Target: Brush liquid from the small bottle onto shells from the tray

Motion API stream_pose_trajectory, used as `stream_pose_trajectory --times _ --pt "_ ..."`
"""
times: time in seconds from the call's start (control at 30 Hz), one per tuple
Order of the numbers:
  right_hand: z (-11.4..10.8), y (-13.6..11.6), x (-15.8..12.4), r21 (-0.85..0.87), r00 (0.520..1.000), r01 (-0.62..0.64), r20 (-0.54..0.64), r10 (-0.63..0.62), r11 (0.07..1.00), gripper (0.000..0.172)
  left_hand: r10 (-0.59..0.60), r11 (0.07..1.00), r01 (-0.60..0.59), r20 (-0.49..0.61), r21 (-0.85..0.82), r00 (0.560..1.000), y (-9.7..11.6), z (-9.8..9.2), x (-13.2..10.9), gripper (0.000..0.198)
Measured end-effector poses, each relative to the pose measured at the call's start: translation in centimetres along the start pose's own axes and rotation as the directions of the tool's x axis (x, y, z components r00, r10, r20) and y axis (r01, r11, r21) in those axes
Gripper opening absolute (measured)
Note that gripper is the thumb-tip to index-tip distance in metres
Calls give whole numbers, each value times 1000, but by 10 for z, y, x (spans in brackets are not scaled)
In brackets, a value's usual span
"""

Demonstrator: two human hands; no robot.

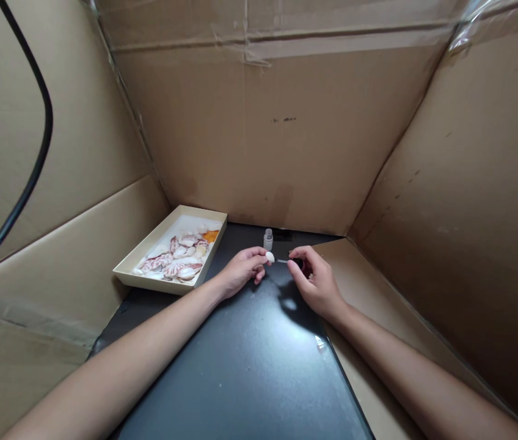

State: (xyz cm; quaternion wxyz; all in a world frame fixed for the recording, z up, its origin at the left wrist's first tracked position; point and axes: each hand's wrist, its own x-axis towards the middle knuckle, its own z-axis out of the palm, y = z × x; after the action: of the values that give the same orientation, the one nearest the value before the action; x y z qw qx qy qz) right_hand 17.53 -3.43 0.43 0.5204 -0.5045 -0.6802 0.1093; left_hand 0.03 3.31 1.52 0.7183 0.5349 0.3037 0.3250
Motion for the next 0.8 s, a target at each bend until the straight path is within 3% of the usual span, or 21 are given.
stream_pose_trajectory --times 0.8 --pt "-1 0 2 2 1000 -23 19 23 1000 12 33 997 -35 29 69 999 1 2 -1 20"
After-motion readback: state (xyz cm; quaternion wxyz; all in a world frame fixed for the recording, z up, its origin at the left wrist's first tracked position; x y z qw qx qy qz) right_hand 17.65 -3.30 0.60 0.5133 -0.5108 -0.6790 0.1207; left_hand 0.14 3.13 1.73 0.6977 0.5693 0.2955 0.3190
